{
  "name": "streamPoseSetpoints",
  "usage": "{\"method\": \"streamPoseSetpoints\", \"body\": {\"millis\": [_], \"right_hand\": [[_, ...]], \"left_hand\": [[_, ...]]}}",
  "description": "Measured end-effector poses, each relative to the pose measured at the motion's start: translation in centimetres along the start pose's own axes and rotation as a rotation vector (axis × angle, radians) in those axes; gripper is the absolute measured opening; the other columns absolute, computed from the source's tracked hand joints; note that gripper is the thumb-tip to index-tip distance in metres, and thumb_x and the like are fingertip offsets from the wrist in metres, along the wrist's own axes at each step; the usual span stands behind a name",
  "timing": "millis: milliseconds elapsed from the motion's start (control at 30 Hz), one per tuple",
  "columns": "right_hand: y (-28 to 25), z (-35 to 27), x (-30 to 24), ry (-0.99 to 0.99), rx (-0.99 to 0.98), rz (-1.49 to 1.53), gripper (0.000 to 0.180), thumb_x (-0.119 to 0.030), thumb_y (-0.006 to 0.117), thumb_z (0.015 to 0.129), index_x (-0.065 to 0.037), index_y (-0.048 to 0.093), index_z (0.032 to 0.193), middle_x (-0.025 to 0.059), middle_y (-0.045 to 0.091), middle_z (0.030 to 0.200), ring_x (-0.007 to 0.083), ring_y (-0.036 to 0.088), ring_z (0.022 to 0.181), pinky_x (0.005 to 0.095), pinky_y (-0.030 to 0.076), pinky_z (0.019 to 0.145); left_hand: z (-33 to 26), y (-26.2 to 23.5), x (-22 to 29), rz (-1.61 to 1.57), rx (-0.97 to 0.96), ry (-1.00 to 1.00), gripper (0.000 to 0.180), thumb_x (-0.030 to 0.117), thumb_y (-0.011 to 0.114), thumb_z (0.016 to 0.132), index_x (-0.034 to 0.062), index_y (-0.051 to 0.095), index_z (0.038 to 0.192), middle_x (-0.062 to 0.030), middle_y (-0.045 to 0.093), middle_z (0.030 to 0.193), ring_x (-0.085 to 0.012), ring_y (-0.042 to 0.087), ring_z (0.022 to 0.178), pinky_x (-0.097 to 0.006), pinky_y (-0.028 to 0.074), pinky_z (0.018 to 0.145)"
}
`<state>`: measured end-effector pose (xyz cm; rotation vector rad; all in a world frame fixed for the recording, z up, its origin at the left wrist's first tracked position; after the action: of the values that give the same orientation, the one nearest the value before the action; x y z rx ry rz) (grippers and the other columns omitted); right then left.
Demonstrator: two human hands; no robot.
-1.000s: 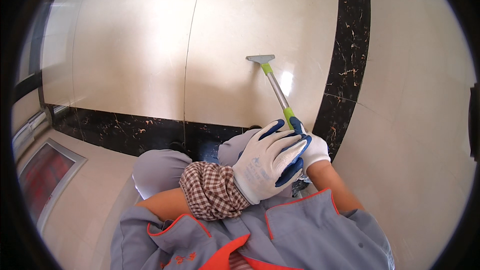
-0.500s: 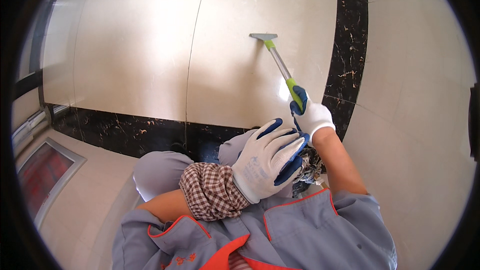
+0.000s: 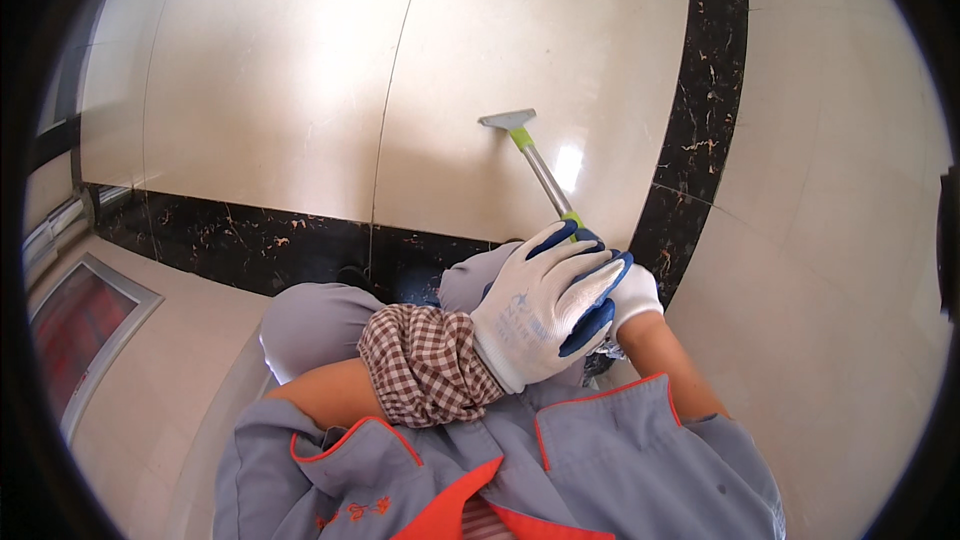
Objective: The person walks into a hallway and sits on the floor. They use a scraper tool to remove debris from the floor tiles and grout lines, then use a mop to clean the area.
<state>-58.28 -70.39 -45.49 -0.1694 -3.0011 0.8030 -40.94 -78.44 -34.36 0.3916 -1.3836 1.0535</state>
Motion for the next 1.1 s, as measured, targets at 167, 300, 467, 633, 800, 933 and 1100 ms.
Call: {"method": "streamPoseSetpoints", "body": {"millis": [167, 300, 467, 633, 800, 933, 1100], "right_hand": [[-4.2, -0.7, 1.7, 0.156, 0.215, 0.154, 0.052, -0.037, 0.058, 0.097, -0.033, 0.045, 0.147, 0.0195, 0.073, 0.093, 0.0394, 0.071, 0.086, 0.0499, 0.055, 0.077], [-6.3, 1.2, 4.3, 0.155, 0.365, 0.260, 0.045, -0.037, 0.057, 0.097, -0.031, 0.048, 0.141, 0.0225, 0.071, 0.091, 0.0423, 0.069, 0.086, 0.0504, 0.055, 0.078], [-10.5, 3.6, 2.8, 0.197, 0.276, 0.365, 0.049, -0.034, 0.057, 0.097, -0.030, 0.045, 0.145, 0.0187, 0.072, 0.084, 0.0373, 0.070, 0.079, 0.0464, 0.055, 0.074], [-8.1, 1.7, 3.6, 0.169, 0.298, 0.236, 0.049, -0.035, 0.055, 0.096, -0.029, 0.045, 0.144, 0.0230, 0.072, 0.096, 0.0413, 0.069, 0.090, 0.0498, 0.054, 0.081], [-10.8, 2.2, 0.9, 0.234, 0.251, 0.403, 0.047, -0.032, 0.060, 0.095, -0.023, 0.051, 0.141, 0.0214, 0.071, 0.094, 0.0357, 0.070, 0.082, 0.0420, 0.054, 0.076], [-8.7, 2.3, 1.8, 0.161, 0.295, 0.352, 0.049, -0.030, 0.064, 0.094, -0.022, 0.051, 0.141, 0.0211, 0.071, 0.093, 0.0362, 0.070, 0.081, 0.0410, 0.054, 0.075], [-10.3, 4.2, 1.5, 0.125, 0.304, 0.576, 0.048, -0.026, 0.067, 0.094, -0.019, 0.053, 0.140, 0.0065, 0.066, 0.078, 0.0151, 0.060, 0.059, 0.0331, 0.051, 0.057]], "left_hand": [[-0.8, -0.6, -0.6, 0.007, 0.062, -0.003, 0.053, 0.015, 0.077, 0.079, 0.0011, 0.062, 0.129, -0.0148, 0.066, 0.124, -0.0324, 0.061, 0.118, -0.053, 0.042, 0.110], [-0.3, -0.4, -0.1, 0.021, 0.035, 0.001, 0.053, 0.016, 0.078, 0.079, 0.0015, 0.062, 0.128, -0.0147, 0.066, 0.123, -0.0322, 0.061, 0.118, -0.052, 0.042, 0.110], [-0.5, -0.3, -0.1, 0.014, 0.056, 0.009, 0.052, 0.016, 0.079, 0.079, 0.0021, 0.062, 0.126, -0.0146, 0.066, 0.124, -0.0324, 0.062, 0.117, -0.053, 0.043, 0.110], [-0.6, -0.8, -0.3, 0.009, 0.081, 0.012, 0.053, 0.016, 0.078, 0.079, 0.0021, 0.061, 0.127, -0.0143, 0.066, 0.125, -0.0327, 0.062, 0.117, -0.053, 0.043, 0.109], [-0.6, -0.5, 0.3, -0.011, 0.050, 0.056, 0.055, 0.015, 0.078, 0.080, 0.0020, 0.059, 0.129, -0.0138, 0.066, 0.124, -0.0328, 0.062, 0.116, -0.053, 0.043, 0.109], [-1.0, -0.6, 0.0, -0.004, 0.101, 0.062, 0.053, 0.013, 0.078, 0.080, 0.0019, 0.059, 0.129, -0.0143, 0.067, 0.120, -0.0327, 0.063, 0.113, -0.053, 0.044, 0.108], [-0.8, -1.1, 0.4, -0.006, 0.104, 0.030, 0.053, 0.013, 0.078, 0.080, 0.0011, 0.061, 0.128, -0.0141, 0.068, 0.119, -0.0316, 0.063, 0.113, -0.052, 0.043, 0.109]]}}
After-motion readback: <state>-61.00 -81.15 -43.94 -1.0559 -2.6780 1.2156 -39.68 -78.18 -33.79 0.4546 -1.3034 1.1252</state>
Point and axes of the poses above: each hand's wrist, its own z-axis towards the middle knuckle, its own y-axis out of the palm, x = y × z, the point moved 6 cm from there along z, towards the middle knuckle
